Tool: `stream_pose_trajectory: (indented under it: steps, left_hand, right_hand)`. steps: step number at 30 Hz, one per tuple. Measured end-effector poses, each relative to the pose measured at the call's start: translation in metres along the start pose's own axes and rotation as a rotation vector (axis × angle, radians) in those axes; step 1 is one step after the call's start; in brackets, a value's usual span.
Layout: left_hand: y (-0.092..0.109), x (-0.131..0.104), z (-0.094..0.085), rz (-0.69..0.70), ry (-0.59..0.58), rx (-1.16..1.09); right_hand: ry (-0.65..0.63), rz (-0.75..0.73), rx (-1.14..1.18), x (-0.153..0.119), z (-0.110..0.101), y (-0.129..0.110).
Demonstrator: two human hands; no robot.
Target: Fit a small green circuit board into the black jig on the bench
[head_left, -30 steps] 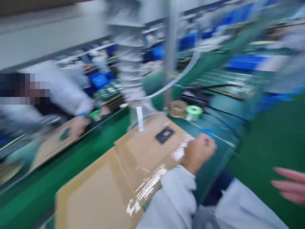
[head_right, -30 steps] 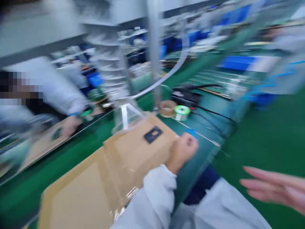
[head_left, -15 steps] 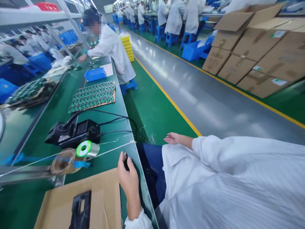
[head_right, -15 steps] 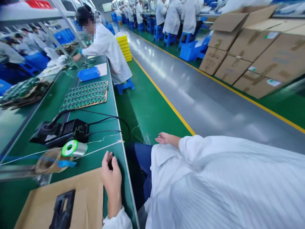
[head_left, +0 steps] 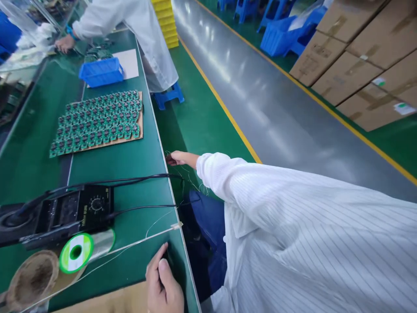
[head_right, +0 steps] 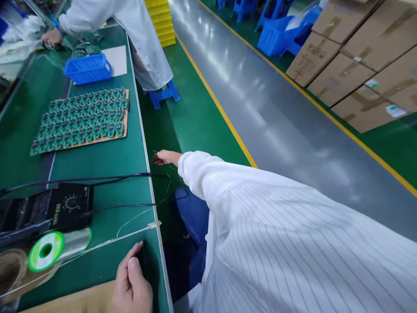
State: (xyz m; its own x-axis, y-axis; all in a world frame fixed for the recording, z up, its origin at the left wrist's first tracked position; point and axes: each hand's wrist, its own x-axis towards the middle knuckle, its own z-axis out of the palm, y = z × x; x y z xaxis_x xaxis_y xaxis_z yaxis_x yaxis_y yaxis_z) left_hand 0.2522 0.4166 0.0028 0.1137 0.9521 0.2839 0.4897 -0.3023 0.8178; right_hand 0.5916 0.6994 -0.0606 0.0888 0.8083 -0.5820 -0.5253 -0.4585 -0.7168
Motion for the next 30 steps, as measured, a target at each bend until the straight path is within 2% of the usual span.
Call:
stream_pose_trajectory:
  steps: [4,9,15,20,23,26,28,30]
  left_hand:
    - [0.007,0.002,-0.002,0.021,-0.025,0.007]
    - [0.016,0.005,-0.002,0.011,-0.032,0.002]
    - [0.019,0.009,0.003,-0.003,-0.01,-0.016]
    - [0.019,0.013,0.008,-0.011,0.005,-0.06]
    - [0.016,0.018,0.006,-0.016,0.019,-0.111]
    - [0.011,0.022,0.004,-0.059,0.034,-0.184]
    - [0.005,0.025,0.009,-0.087,0.028,-0.218]
    - [-0.001,0.031,0.018,-0.095,0.102,-0.24]
  right_hand:
    - [0.019,0.038,-0.225,0.002,-0.004,0.004]
    - [0.012,0.025,-0.382,-0.018,-0.007,0.013]
    - [0.025,-0.054,-0.385,-0.06,-0.02,0.01]
    - [-0.012,-0.04,-0.281,-0.089,-0.039,0.009]
    - [-0.012,-0.052,-0.246,-0.105,-0.022,0.003]
    - [0.004,-0.103,-0.28,-0.127,0.014,-0.007]
    - [0.011,-0.153,-0.316,-0.136,0.034,-0.012]
    - [0.043,-0.196,-0.339,-0.14,0.045,-0.013]
